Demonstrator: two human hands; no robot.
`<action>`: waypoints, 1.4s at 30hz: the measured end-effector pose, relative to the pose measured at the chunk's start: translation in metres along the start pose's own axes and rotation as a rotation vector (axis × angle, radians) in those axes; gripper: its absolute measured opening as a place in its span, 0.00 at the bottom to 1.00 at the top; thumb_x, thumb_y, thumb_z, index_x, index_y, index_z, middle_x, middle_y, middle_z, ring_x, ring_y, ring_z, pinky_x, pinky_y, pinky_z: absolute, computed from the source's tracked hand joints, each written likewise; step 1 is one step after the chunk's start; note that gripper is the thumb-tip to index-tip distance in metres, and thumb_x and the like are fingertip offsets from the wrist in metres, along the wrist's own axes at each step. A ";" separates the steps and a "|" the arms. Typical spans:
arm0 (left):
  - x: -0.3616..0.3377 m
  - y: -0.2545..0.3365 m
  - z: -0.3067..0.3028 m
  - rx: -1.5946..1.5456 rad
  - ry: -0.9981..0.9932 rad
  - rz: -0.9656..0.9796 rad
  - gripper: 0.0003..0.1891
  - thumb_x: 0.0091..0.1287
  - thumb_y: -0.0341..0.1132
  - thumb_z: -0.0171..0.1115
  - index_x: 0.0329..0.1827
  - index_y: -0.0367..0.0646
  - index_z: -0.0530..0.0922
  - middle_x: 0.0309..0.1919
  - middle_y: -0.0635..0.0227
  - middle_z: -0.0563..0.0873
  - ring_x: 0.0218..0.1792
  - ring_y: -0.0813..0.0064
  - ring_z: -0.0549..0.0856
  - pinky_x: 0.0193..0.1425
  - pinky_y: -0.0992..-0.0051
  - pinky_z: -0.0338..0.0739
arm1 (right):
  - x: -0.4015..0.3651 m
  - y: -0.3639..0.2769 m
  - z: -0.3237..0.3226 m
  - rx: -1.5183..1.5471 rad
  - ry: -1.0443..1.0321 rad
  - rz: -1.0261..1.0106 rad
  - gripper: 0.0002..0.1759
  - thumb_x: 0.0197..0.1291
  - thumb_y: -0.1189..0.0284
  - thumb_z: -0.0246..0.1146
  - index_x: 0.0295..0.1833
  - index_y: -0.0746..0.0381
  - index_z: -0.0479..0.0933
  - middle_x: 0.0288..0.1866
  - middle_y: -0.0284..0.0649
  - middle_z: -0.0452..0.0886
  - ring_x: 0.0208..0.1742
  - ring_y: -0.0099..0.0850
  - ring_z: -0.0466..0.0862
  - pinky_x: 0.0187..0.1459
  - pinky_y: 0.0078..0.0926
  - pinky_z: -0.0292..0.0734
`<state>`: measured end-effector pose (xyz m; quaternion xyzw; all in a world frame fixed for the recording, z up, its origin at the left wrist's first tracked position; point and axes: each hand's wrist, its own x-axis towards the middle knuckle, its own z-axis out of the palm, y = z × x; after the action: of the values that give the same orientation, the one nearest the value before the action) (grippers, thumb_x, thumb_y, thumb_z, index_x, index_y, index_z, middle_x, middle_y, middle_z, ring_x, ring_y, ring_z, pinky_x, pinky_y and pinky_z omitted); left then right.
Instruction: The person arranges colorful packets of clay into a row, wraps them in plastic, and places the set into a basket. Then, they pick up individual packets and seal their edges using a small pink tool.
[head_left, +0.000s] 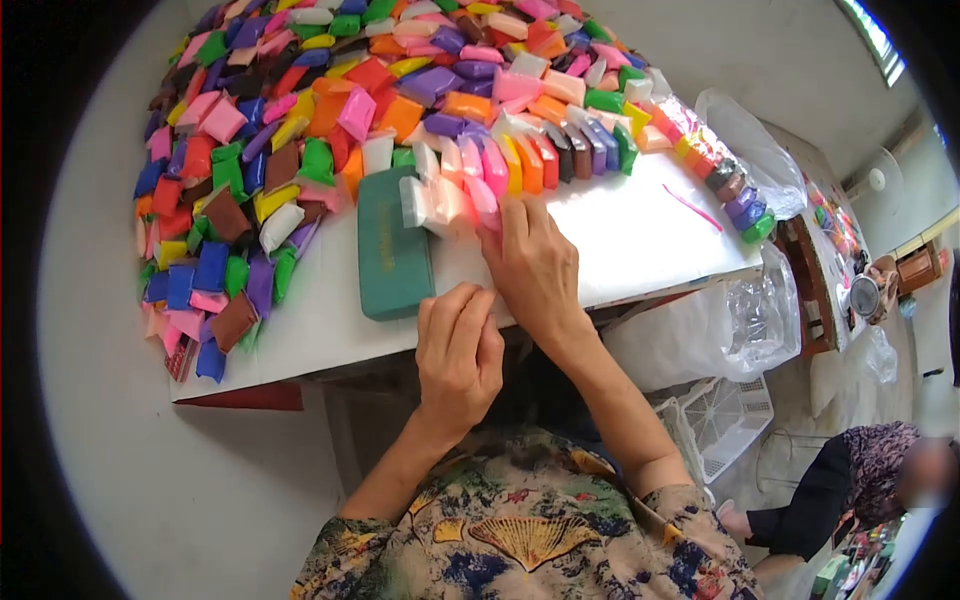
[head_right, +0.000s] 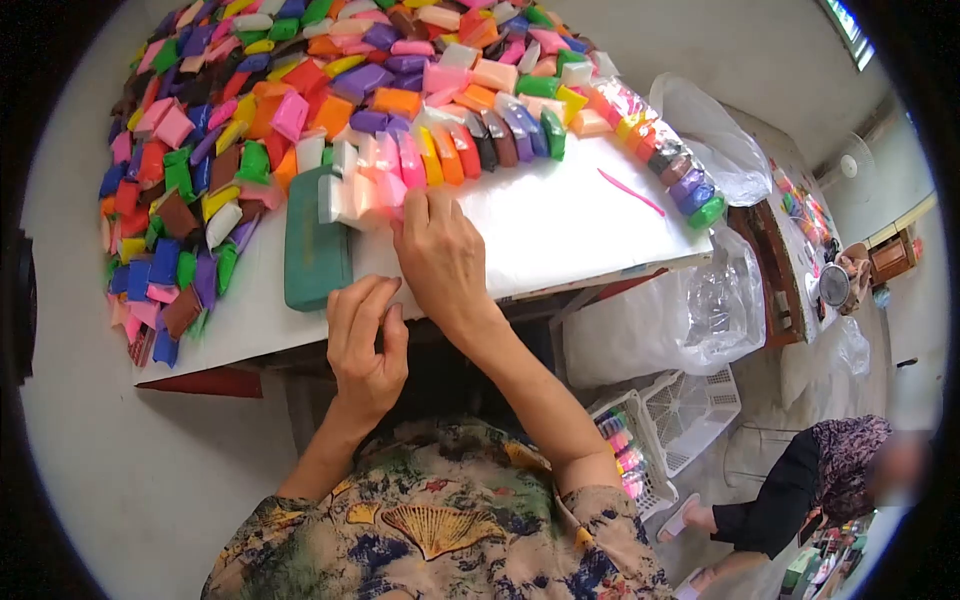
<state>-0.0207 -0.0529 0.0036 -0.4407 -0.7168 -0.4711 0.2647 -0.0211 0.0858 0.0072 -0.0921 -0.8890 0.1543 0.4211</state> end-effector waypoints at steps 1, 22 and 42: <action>-0.003 0.000 -0.002 -0.012 -0.018 -0.016 0.14 0.62 0.17 0.62 0.51 0.32 0.81 0.47 0.53 0.83 0.42 0.54 0.81 0.48 0.62 0.76 | 0.000 -0.003 -0.003 0.009 -0.035 0.029 0.22 0.56 0.74 0.70 0.55 0.66 0.73 0.46 0.48 0.78 0.41 0.47 0.84 0.38 0.40 0.81; 0.044 -0.012 -0.071 0.055 0.045 0.057 0.11 0.64 0.17 0.60 0.49 0.33 0.82 0.42 0.56 0.85 0.38 0.62 0.82 0.44 0.69 0.77 | 0.005 0.000 0.001 -0.081 -0.055 -0.056 0.20 0.61 0.78 0.63 0.59 0.69 0.75 0.46 0.48 0.78 0.44 0.45 0.83 0.42 0.39 0.82; 0.176 -0.128 -0.023 0.575 -0.087 0.029 0.11 0.64 0.32 0.64 0.45 0.36 0.80 0.43 0.51 0.83 0.50 0.50 0.82 0.54 0.55 0.78 | -0.026 0.015 -0.039 0.364 0.163 0.144 0.23 0.56 0.86 0.65 0.59 0.69 0.76 0.49 0.51 0.80 0.41 0.41 0.85 0.42 0.34 0.81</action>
<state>-0.2177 -0.0284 0.0964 -0.3773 -0.8253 -0.2254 0.3546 0.0255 0.0999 0.0065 -0.0900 -0.8007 0.3339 0.4892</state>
